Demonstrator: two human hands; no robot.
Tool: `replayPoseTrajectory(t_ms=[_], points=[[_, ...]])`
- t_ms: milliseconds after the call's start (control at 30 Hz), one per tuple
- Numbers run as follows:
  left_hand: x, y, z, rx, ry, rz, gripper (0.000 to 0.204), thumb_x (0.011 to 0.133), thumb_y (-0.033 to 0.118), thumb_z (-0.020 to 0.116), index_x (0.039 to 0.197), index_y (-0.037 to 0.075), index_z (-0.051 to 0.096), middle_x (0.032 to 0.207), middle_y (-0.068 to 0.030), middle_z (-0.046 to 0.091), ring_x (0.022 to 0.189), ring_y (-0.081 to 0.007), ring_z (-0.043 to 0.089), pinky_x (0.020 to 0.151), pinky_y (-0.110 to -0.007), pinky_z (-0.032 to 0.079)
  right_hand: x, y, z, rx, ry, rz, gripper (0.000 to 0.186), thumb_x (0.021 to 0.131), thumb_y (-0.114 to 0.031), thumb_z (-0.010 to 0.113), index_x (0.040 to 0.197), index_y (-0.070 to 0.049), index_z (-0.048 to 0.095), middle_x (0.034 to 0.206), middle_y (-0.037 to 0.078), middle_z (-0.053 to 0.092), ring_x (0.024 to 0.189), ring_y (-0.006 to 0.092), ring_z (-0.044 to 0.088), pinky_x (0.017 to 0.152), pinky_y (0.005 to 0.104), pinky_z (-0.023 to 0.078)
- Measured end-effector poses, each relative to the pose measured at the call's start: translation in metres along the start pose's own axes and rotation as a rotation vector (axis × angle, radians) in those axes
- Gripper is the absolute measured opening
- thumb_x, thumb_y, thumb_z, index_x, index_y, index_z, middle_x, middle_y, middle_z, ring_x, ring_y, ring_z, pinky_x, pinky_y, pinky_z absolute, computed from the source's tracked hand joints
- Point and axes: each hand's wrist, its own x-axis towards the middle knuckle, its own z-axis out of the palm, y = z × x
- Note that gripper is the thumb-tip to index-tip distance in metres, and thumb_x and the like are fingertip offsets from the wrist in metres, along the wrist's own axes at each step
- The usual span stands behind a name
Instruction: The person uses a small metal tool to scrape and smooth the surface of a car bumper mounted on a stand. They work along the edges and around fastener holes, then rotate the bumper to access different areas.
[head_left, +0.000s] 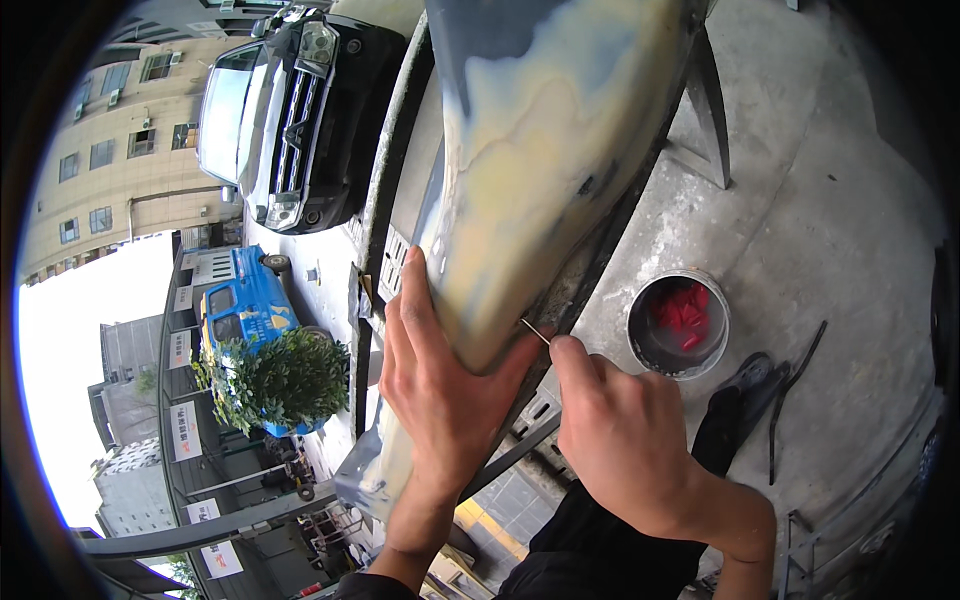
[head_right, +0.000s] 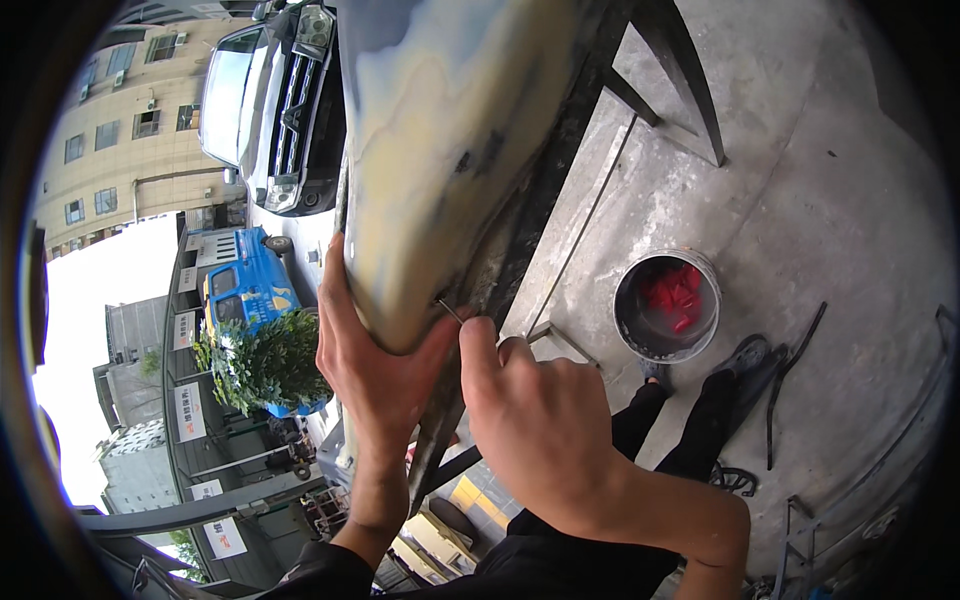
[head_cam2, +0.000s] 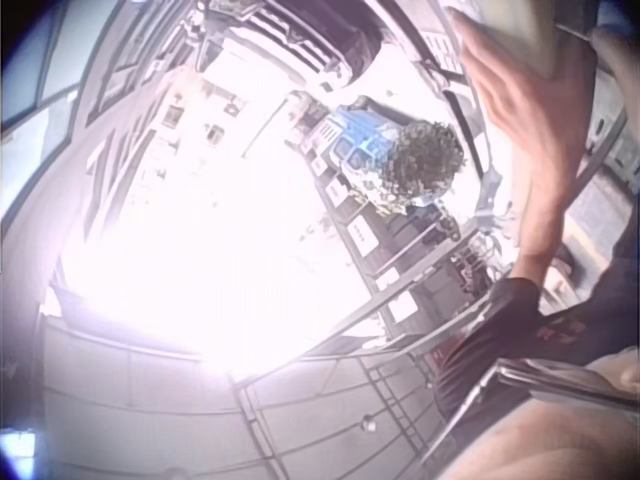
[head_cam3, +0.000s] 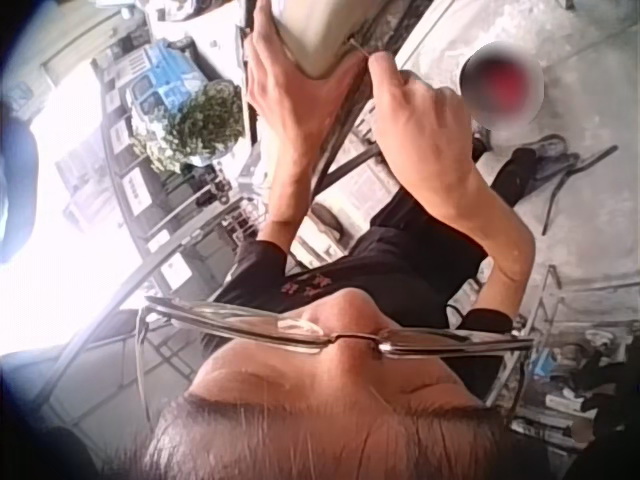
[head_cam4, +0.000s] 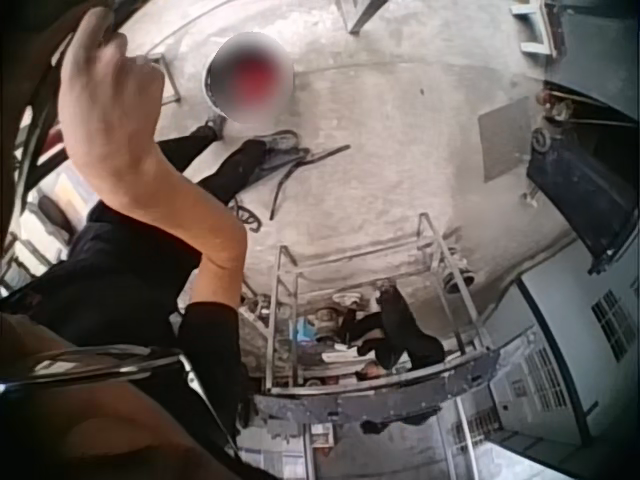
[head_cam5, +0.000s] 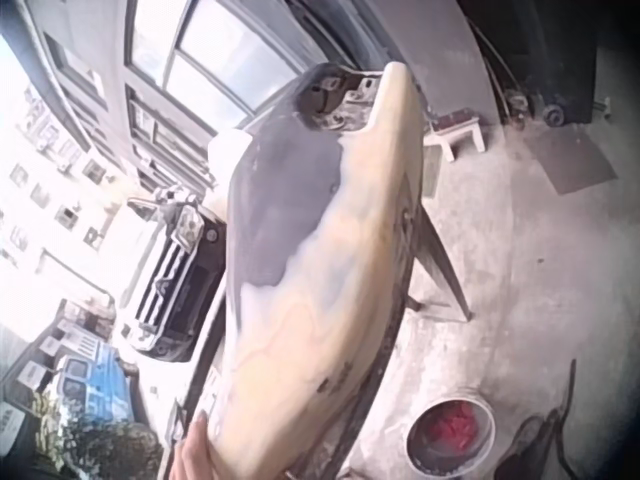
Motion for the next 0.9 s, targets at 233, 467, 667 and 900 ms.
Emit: replayPoseTrajectory(t_ms=[233,467,667,900], points=[[0.000,0.002,0.000,0.002,-0.004,-0.010,0.102,0.058,0.028,0.089,0.141,-0.001,0.038,0.105,-0.0182,0.059,0.090,-0.0348,0.063,0.074,-0.042,0.052,0.017,0.036,-0.001,0.989,-0.360,0.268,0.022,0.097,-0.013,0.050,0.087,0.003,0.061,0.055,0.014,0.051,0.047,0.0203,0.041,0.048,0.0335,0.034],[-0.002,0.001,0.000,0.029,-0.003,-0.006,0.103,0.057,0.032,0.090,0.140,-0.002,0.038,0.107,-0.0192,0.059,0.089,-0.0361,0.063,0.075,-0.043,0.052,0.005,0.015,-0.009,0.379,-0.117,0.074,0.013,0.093,-0.005,0.051,0.088,0.002,0.061,0.066,0.024,0.058,0.066,0.0397,0.062,0.050,0.0369,0.042],[-0.002,-0.005,0.002,-0.149,0.027,-0.006,0.099,0.060,0.035,0.090,0.138,-0.001,0.042,0.103,-0.0189,0.061,0.091,-0.0364,0.063,0.076,-0.042,0.052,0.014,0.007,-0.017,1.096,-0.534,0.151,0.019,0.097,-0.013,0.052,0.089,0.001,0.062,0.060,0.000,0.047,0.053,0.0054,0.039,0.050,0.0241,0.033],[-0.011,-0.011,-0.004,-0.296,0.011,-0.055,0.097,0.062,0.025,0.091,0.141,0.001,0.041,0.123,-0.0207,0.061,0.105,-0.0333,0.064,0.091,-0.040,0.051,-0.011,0.044,-0.024,0.952,-0.197,0.186,0.021,0.100,-0.015,0.048,0.090,0.000,0.060,0.059,-0.005,0.038,0.054,0.0021,0.034,0.049,0.0209,0.029]])
